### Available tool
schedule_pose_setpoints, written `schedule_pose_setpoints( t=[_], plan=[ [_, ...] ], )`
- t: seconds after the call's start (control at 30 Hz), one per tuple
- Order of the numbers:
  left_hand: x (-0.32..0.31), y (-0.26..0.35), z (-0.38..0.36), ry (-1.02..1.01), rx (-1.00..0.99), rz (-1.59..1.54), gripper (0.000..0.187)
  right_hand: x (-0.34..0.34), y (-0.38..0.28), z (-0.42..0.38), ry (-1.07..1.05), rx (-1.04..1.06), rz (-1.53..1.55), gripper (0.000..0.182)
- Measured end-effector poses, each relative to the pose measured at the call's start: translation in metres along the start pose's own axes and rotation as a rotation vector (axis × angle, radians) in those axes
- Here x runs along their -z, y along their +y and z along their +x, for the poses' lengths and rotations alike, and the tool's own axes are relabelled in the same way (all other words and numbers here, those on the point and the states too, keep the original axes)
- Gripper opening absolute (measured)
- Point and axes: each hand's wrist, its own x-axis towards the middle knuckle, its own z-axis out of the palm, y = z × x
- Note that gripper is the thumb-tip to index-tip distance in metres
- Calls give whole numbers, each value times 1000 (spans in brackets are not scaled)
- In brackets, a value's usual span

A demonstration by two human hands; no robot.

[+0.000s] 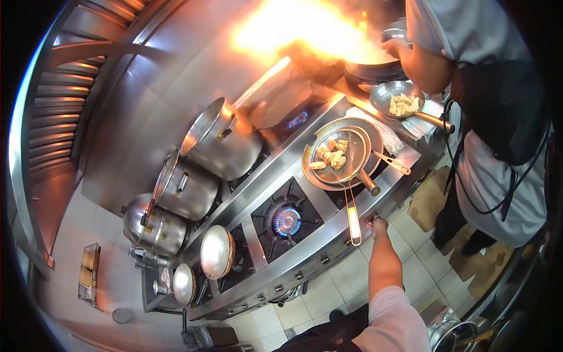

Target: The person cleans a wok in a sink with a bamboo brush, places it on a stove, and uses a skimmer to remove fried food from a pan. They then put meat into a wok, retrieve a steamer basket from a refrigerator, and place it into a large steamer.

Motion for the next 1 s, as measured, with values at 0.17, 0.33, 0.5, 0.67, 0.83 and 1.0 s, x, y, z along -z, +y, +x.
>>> schedule_pose_setpoints(
  t=[0.17, 0.33, 0.5, 0.67, 0.83, 1.0],
  plan=[
    [3, 4, -3, -5, 40, -28, 34, 10, 5, 7, -64, 12, -19, 16],
    [6, 9, -2, -8, 68, -47, 34, 2, 1, -10, 35, 156, -55, 18],
    [9, 13, -1, -10, 91, -58, 34, 8, 21, 9, -31, 299, -7, 33],
    [12, 15, 0, -12, 98, -63, 34, 3, 17, -5, 11, 355, -60, 33],
    [16, 14, -2, -8, 104, -66, 34, 1, 15, -10, 40, 317, -52, 32],
    [19, 12, -4, -7, 103, -68, 34, -2, 13, -10, 11, 251, 27, 29]
  ],
)
